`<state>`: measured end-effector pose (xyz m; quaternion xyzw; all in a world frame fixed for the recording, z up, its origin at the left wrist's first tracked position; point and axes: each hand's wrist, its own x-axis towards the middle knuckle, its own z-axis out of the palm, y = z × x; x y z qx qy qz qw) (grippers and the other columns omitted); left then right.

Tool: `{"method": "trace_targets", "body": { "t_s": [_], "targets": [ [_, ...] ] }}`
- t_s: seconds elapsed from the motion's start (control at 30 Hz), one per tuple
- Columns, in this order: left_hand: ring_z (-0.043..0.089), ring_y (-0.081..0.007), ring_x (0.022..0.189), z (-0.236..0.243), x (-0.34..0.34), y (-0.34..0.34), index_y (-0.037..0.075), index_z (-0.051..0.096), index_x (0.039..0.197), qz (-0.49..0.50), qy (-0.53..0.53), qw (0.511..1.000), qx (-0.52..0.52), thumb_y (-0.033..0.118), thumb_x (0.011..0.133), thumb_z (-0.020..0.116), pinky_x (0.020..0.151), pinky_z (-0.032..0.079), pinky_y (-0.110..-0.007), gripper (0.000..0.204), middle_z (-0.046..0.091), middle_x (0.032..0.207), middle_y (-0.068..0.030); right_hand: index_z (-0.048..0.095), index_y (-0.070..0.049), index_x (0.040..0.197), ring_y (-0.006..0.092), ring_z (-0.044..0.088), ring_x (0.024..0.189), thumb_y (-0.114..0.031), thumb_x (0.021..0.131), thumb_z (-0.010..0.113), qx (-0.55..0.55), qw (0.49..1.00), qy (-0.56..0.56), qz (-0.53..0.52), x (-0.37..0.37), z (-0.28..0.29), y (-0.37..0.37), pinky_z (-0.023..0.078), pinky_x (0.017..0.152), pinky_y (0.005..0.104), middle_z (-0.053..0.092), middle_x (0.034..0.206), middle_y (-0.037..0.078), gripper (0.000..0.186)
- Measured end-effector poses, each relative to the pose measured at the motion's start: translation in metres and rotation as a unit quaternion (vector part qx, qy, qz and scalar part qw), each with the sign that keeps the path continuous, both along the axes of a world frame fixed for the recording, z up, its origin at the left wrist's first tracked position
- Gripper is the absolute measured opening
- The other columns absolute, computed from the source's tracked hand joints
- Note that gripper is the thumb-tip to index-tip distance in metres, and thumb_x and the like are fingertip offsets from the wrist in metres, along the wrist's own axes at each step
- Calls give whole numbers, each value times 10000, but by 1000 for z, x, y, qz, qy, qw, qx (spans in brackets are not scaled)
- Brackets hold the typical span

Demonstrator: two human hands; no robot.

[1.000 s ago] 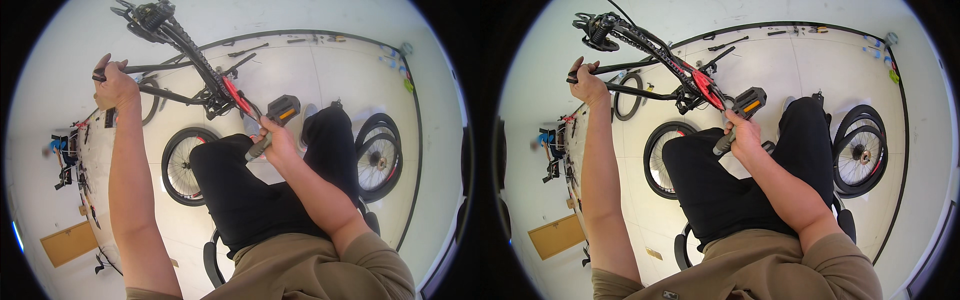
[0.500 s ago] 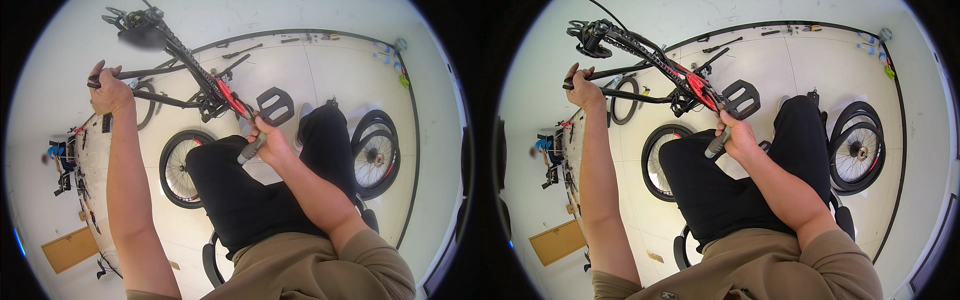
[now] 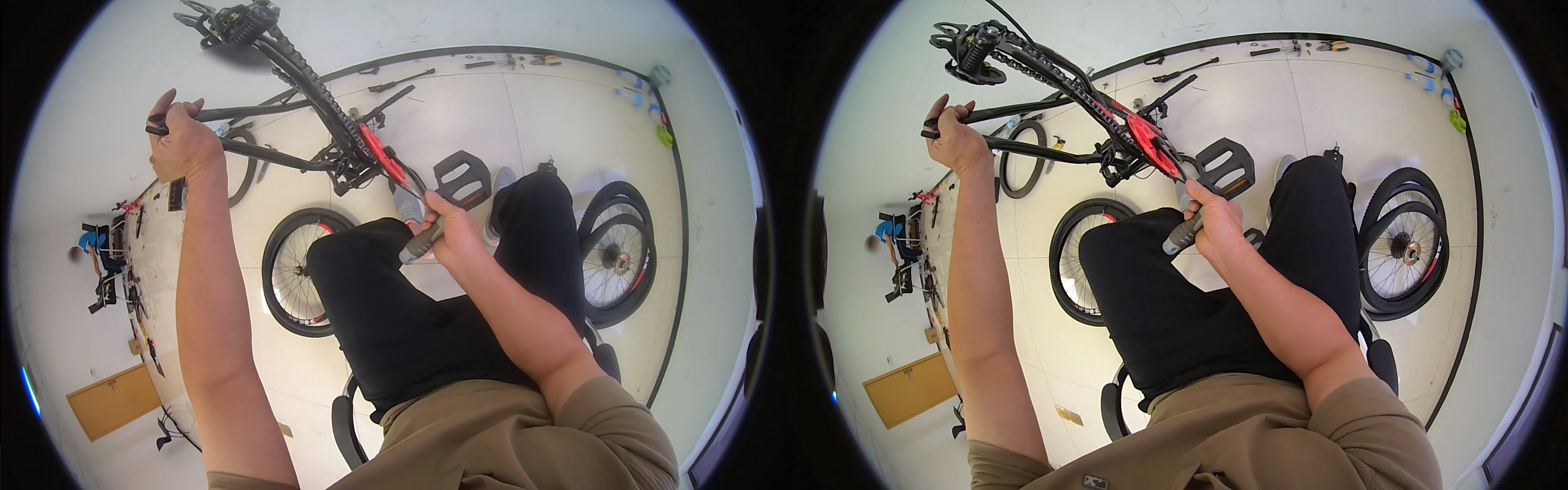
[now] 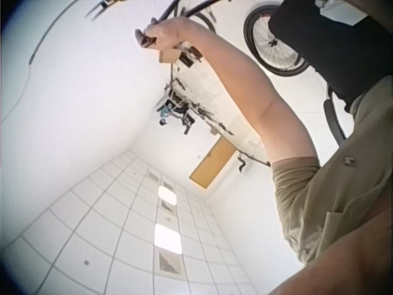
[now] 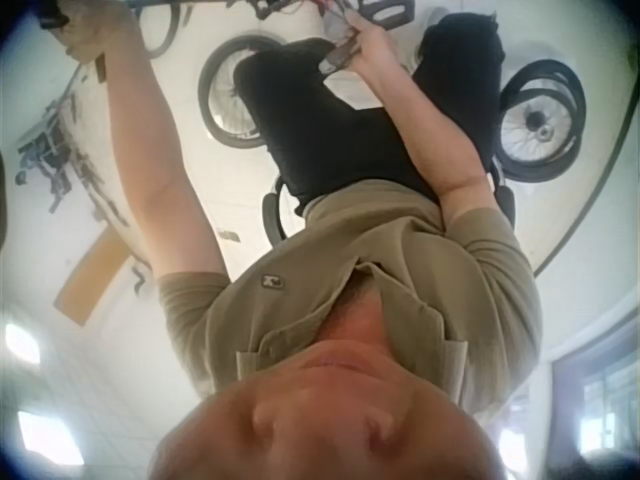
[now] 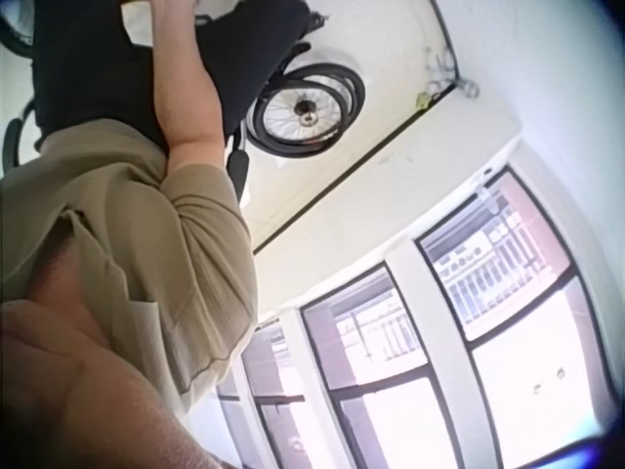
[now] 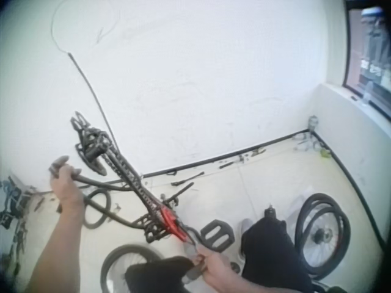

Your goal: The person uses a pedal removal tool to loosen and remove a bicycle pedal from the crank arm. They then use a screwdriver to adjust the pedal's internal mechanism before reattaching it to the crank arm.

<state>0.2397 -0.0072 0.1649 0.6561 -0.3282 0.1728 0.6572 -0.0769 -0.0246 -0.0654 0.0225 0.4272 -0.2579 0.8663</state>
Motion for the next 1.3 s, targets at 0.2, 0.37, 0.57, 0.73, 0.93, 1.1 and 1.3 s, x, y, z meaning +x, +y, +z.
{"method": "trace_targets", "body": {
  "t_s": [0.2, 0.37, 0.57, 0.73, 0.93, 1.1, 1.3],
  "targets": [
    [709, -267, 773, -1, 3, 1, -83, 610, 1170, -20, 2, 1000, -14, 138, 776, 518, 849, 523, -319, 461, 616, 716, -89, 654, -33, 951, 141, 542, 663, -65, 879, 769, -61, 998, 7, 22, -1, 27, -3, 445, 602, 313, 620, 817, 29, 139],
    [702, -268, 769, 0, -3, -2, -75, 620, 1163, -13, 6, 1000, -13, 133, 779, 516, 834, 539, -331, 449, 611, 719, -100, 657, -33, 1091, 134, 511, 742, -159, 949, 715, -142, 988, -32, 58, 3, 30, -11, 477, 683, 323, 670, 979, 57, 199],
    [715, -268, 774, 1, -5, 0, -59, 637, 1155, 6, -1, 1000, 3, 133, 781, 516, 832, 547, -331, 437, 630, 739, -120, 618, -26, 1196, 120, 506, 754, -133, 968, 677, -129, 986, -89, 61, 8, 34, -15, 468, 685, 303, 691, 1106, 83, 258],
    [725, -270, 780, 1, -3, 0, -55, 641, 1141, 6, -1, 1000, -4, 136, 776, 520, 838, 539, -329, 429, 657, 778, -124, 604, -22, 1223, 134, 504, 772, -92, 987, 611, -134, 979, -144, 47, 3, 31, -12, 463, 702, 300, 667, 1176, 112, 247],
    [727, -272, 783, 2, -7, -1, -57, 642, 1137, 7, 3, 1000, -4, 140, 766, 525, 834, 532, -324, 436, 661, 765, -108, 607, -31, 1132, 134, 503, 771, -78, 960, 649, -117, 985, -123, 37, 1, 35, -10, 456, 678, 295, 674, 1134, 114, 184],
    [729, -266, 782, 1, -5, -1, -60, 652, 1122, 12, 0, 1000, -9, 142, 762, 525, 833, 534, -320, 433, 658, 752, -109, 612, -53, 1051, 118, 501, 751, -132, 927, 725, -89, 992, -81, 26, 4, 39, -7, 447, 645, 285, 693, 1052, 89, 186],
    [725, -264, 752, 3, -9, -1, -69, 665, 1092, 21, -4, 1000, -7, 129, 758, 529, 823, 544, -322, 412, 654, 723, -107, 618, -59, 996, 120, 518, 691, -115, 872, 770, -66, 998, -7, 9, 7, 33, -3, 438, 611, 283, 656, 893, 47, 204]
  ]
}}
